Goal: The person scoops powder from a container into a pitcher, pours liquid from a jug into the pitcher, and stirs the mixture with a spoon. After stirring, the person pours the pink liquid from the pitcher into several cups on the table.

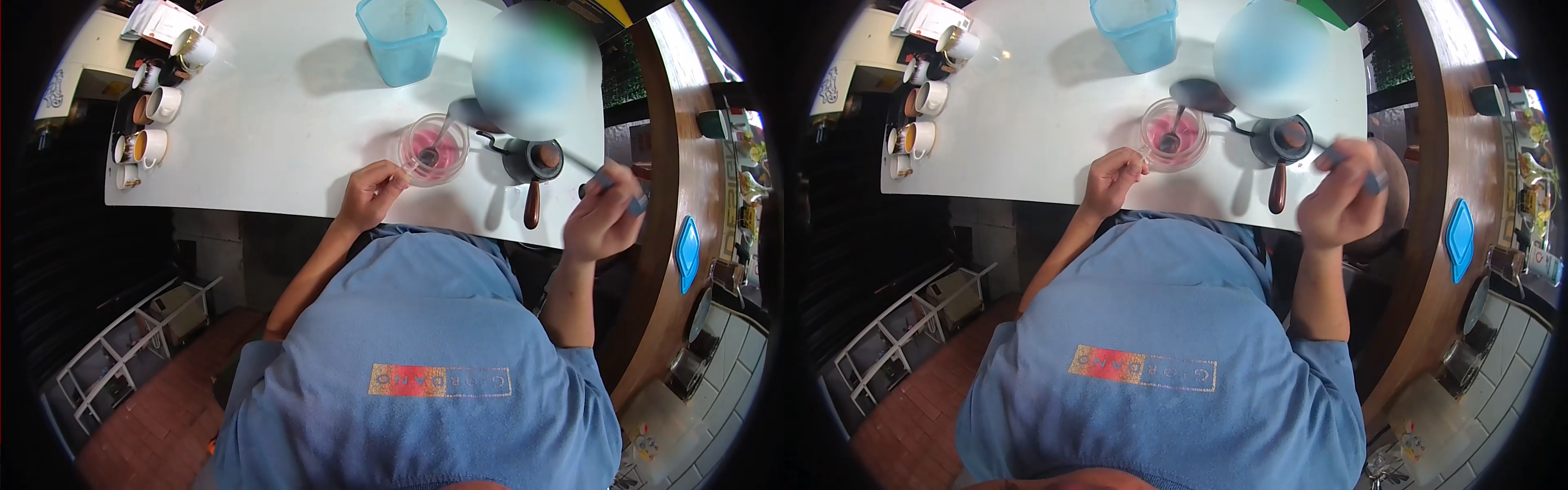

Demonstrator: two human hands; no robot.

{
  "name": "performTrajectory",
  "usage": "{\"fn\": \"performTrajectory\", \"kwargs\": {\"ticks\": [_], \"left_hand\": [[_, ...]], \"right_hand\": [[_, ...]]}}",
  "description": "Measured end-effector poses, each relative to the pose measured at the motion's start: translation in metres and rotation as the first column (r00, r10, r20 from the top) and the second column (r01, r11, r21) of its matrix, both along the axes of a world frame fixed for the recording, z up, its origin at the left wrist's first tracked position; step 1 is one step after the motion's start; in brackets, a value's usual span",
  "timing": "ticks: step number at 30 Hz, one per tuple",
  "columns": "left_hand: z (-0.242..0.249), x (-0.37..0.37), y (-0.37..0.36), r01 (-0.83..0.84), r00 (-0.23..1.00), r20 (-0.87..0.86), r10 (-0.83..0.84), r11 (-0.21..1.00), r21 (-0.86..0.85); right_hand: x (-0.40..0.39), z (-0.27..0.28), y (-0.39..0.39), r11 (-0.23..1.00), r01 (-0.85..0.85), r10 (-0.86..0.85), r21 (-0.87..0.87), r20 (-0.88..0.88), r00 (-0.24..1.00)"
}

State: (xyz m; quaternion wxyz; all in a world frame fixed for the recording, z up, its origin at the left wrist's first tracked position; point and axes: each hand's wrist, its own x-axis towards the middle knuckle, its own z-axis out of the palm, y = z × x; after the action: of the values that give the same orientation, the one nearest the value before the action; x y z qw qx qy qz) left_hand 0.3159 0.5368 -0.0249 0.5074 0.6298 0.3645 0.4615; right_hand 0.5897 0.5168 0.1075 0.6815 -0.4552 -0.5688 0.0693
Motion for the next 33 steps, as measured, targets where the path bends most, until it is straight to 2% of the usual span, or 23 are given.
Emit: {"fn": "performTrajectory", "kwargs": {"ticks": [2, 3, 6, 8, 10, 11, 13, 14, 17, 19, 23, 25, 29, 31, 33], "left_hand": [[-0.001, 0.0, 0.001, -0.006, 1.0, -0.005, 0.006, 1.0, 0.011], [-0.003, -0.001, 0.001, -0.003, 1.0, -0.013, 0.003, 1.0, 0.014], [-0.003, -0.001, 0.001, 0.0, 1.0, -0.015, 0.0, 1.0, 0.013], [-0.002, 0.0, 0.001, 0.005, 1.0, -0.005, -0.005, 1.0, 0.016], [-0.002, -0.001, 0.001, 0.005, 1.0, -0.007, -0.005, 1.0, -0.016], [-0.002, -0.002, 0.001, 0.009, 1.0, -0.007, -0.009, 1.0, -0.012], [-0.002, -0.004, 0.001, 0.068, 0.996, -0.055, -0.068, 0.998, -0.009], [-0.002, -0.003, 0.001, 0.071, 0.996, -0.056, -0.071, 0.997, -0.005], [-0.004, -0.001, 0.001, 0.004, 1.0, 0.015, -0.003, 1.0, -0.011], [-0.005, -0.002, 0.002, -0.013, 0.998, -0.064, 0.014, 1.0, 0.019], [-0.003, -0.002, 0.002, -0.025, 0.999, -0.04, 0.026, 1.0, 0.019], [0.001, -0.004, 0.001, 0.021, 0.99, -0.143, -0.02, 1.0, 0.007], [0.001, -0.003, 0.002, 0.026, 0.99, -0.142, -0.025, 1.0, 0.009], [-0.002, 0.0, 0.002, -0.025, 0.998, -0.054, 0.026, 1.0, 0.008], [-0.003, -0.001, 0.001, -0.027, 0.998, -0.059, 0.026, 1.0, -0.003]], "right_hand": [[-0.002, -0.009, -0.01, 0.985, -0.094, 0.033, 0.144, 0.38, 0.924], [-0.002, -0.01, -0.01, 0.985, -0.098, 0.037, 0.142, 0.378, 0.925], [0.002, -0.008, -0.007, 0.945, -0.008, -0.102, 0.328, 0.318, 0.943], [0.009, 0.0, 0.002, 0.95, 0.123, -0.151, 0.288, 0.076, 0.986], [0.014, 0.014, 0.02, 0.908, 0.296, -0.315, 0.296, 0.019, 0.949], [0.018, 0.018, 0.029, 0.906, 0.3, -0.319, 0.3, 0.018, 0.947], [0.025, 0.023, 0.046, 0.925, 0.331, -0.356, 0.186, 0.124, 0.926], [0.022, 0.023, 0.055, 0.942, 0.29, -0.313, 0.172, 0.125, 0.942], [0.015, 0.019, 0.074, 0.94, 0.34, -0.314, -0.032, 0.309, 0.898], [0.015, 0.007, 0.089, 0.917, 0.388, -0.302, -0.096, 0.468, 0.831], [0.011, -0.008, 0.104, 0.917, 0.338, -0.186, -0.211, 0.523, 0.832], [0.009, -0.011, 0.106, 0.916, 0.343, -0.187, -0.209, 0.534, 0.825], [0.009, -0.017, 0.11, 0.912, 0.34, -0.178, -0.229, 0.528, 0.83], [0.008, -0.017, 0.11, 0.898, 0.351, -0.182, -0.264, 0.505, 0.844], [0.007, -0.017, 0.11, 0.882, 0.361, -0.185, -0.304, 0.481, 0.857]]}}
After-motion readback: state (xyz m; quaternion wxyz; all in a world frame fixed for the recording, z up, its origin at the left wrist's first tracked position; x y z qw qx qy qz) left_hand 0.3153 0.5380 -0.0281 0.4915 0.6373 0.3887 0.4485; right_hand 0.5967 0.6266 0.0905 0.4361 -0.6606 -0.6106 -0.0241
